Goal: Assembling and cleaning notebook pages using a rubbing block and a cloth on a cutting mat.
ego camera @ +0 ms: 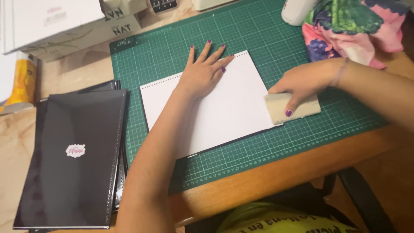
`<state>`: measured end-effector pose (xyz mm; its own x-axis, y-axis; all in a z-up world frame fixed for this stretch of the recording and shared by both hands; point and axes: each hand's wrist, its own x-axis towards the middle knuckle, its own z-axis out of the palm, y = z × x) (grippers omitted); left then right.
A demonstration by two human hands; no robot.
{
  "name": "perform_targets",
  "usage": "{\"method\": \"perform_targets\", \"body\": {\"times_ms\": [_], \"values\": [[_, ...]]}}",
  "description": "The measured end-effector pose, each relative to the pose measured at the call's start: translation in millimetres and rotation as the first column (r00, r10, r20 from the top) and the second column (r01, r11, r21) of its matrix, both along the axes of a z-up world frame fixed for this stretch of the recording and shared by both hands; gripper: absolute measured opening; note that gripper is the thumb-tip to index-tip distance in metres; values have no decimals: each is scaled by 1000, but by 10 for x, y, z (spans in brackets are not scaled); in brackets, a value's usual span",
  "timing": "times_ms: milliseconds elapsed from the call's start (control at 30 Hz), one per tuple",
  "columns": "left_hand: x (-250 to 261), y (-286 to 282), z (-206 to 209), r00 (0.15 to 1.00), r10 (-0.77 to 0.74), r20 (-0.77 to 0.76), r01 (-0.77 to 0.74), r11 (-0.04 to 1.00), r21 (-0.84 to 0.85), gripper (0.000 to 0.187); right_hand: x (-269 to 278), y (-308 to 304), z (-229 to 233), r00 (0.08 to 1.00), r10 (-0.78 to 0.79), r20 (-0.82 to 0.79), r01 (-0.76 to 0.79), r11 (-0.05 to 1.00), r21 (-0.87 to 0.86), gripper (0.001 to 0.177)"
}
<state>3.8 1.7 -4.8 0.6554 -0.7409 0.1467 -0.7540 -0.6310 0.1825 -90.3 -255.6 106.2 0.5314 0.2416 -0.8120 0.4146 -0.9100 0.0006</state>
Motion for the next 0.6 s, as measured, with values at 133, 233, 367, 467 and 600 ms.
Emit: {"method": "perform_targets", "body": {"times_ms": [133,233,367,467,600], "values": [[13,9,95,997,66,-48,-59,988,142,48,234,-309,-213,998,56,-16,-50,972,230,52],[-36,-24,209,994,109,-20,-102,974,202,50,229,-449,-45,980,-145,-134,180,935,306,61],[-88,-74,214,986,159,42,-164,965,203,57,281,-847,-588,842,-448,-301,500,437,747,51],[-10,-123,117,982,177,70,-186,972,144,66,108,-805,-747,756,-498,-425,536,98,838,36],[186,-284,-250,970,198,141,-164,961,-221,14,-227,-581,-515,648,-544,-533,493,-233,838,26]]}}
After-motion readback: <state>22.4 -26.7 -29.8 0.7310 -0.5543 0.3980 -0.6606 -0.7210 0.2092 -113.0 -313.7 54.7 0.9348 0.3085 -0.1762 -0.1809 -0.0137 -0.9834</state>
